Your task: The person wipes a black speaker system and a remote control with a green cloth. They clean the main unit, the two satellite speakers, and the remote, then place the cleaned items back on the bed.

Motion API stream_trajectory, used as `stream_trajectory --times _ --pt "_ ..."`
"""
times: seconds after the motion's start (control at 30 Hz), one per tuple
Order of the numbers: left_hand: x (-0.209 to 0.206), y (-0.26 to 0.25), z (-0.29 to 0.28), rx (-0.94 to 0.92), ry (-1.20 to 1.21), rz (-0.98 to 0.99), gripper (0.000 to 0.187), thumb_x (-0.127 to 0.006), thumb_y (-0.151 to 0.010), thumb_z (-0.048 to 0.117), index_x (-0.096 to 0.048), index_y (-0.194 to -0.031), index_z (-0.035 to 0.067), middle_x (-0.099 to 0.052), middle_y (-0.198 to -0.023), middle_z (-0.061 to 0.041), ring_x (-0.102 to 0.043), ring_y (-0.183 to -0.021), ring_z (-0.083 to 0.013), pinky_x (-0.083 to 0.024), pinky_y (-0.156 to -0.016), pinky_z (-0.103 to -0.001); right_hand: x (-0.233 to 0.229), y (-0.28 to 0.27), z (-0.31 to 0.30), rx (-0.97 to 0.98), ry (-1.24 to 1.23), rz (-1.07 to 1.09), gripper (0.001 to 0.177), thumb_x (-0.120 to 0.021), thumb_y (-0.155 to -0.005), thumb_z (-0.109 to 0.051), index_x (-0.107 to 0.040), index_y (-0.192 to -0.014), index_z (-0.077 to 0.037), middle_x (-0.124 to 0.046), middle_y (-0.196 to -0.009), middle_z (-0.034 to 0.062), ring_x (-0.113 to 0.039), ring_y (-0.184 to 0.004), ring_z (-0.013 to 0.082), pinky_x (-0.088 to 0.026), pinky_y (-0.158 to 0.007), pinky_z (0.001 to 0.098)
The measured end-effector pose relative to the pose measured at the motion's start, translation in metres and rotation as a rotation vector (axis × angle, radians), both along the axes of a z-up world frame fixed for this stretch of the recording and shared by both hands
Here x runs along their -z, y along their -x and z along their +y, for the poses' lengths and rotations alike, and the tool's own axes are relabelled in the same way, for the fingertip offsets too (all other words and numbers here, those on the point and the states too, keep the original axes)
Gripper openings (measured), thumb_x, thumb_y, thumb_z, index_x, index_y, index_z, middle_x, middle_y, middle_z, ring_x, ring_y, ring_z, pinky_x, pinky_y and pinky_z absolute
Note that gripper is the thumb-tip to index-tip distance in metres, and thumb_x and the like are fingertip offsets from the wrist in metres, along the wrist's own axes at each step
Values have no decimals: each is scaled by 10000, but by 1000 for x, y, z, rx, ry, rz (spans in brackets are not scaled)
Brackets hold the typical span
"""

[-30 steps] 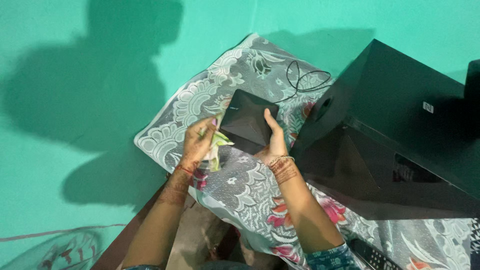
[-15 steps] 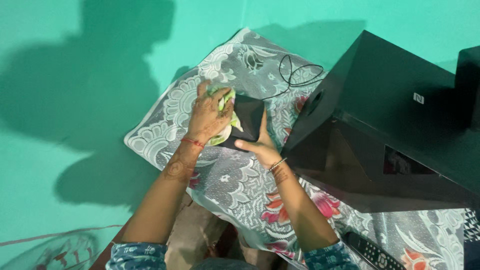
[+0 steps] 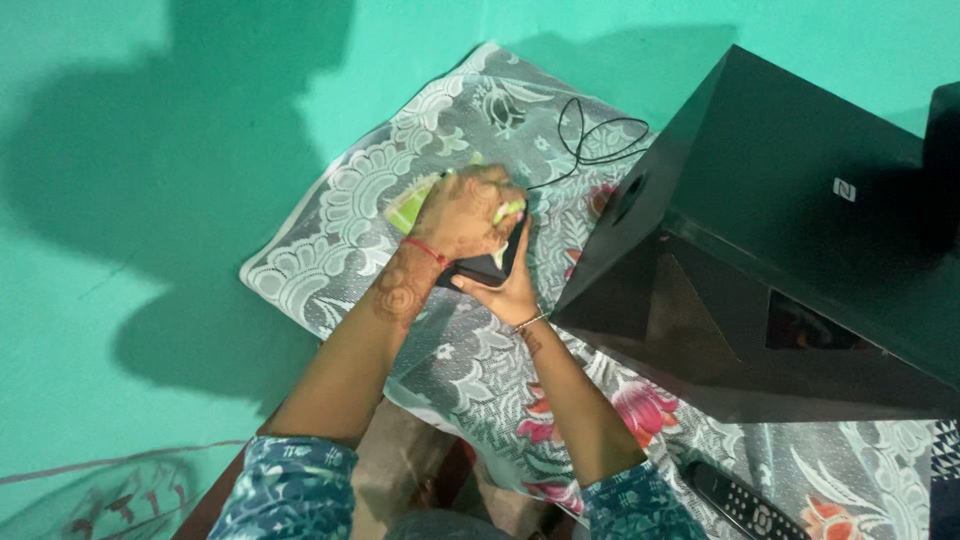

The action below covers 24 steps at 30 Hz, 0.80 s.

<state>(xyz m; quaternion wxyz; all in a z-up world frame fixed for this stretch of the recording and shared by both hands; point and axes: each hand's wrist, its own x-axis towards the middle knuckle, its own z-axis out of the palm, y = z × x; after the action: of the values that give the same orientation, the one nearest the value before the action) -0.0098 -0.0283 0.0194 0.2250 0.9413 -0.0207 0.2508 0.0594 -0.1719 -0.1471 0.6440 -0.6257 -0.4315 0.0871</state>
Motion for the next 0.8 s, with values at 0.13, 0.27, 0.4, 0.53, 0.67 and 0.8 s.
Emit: stream_trajectory --times 0.13,0.27,0.4,0.53,0.67,0.8 --pt "10 8 -11 169 -156 -104 251 -718 -857 281 -776 -1079 179 -715 -1239 -58 -634 -1198 -301 -532 -958 -433 62 -28 6 -125 76 320 1153 -923 -774 -202 -102 -1552 25 -580 -1440 171 -617 -1303 257 -525 -1124 397" --pt "23 37 -19 267 -249 -201 389 -748 -797 226 -758 -1178 149 -680 -1293 -88 -596 -1267 -280 -452 -1121 -431 76 -40 5 -239 -84 310 961 -892 -823 -84 -337 -1597 48 -543 -1519 155 -573 -1387 240 -503 -1166 427" --pt "29 76 -12 272 -101 -252 468 -749 -797 135 -733 -1264 105 -656 -1362 -94 -576 -1310 -305 -430 -1154 -439 17 -21 -1 56 148 -345 1222 -959 -685 -33 -130 -1572 -176 -571 -1458 176 -570 -1377 284 -375 -1200 476" --pt "31 86 5 162 28 -331 383 -748 -864 99 -737 -1245 137 -646 -1381 -68 -574 -1335 -280 -470 -1152 -422 -20 3 -4 -17 24 24 1428 -918 -709 -106 176 -1627 -114 -490 -1524 197 -557 -1376 297 -465 -1161 404" --pt "36 79 11 5 156 -339 377 -702 -880 60 -739 -1248 130 -669 -1348 -101 -607 -1284 -313 -505 -1103 -418 -30 8 -1 -37 -11 48 1475 -965 -696 -181 168 -1635 -82 -456 -1545 212 -547 -1384 306 -463 -1173 401" --pt "36 59 26 -137 260 -218 340 -694 -870 76 -765 -1195 146 -704 -1285 -112 -671 -1175 -312 -528 -1032 -396 -30 11 -4 47 62 -18 1462 -972 -708 -215 144 -1636 -41 -421 -1565 235 -521 -1413 315 -433 -1185 398"
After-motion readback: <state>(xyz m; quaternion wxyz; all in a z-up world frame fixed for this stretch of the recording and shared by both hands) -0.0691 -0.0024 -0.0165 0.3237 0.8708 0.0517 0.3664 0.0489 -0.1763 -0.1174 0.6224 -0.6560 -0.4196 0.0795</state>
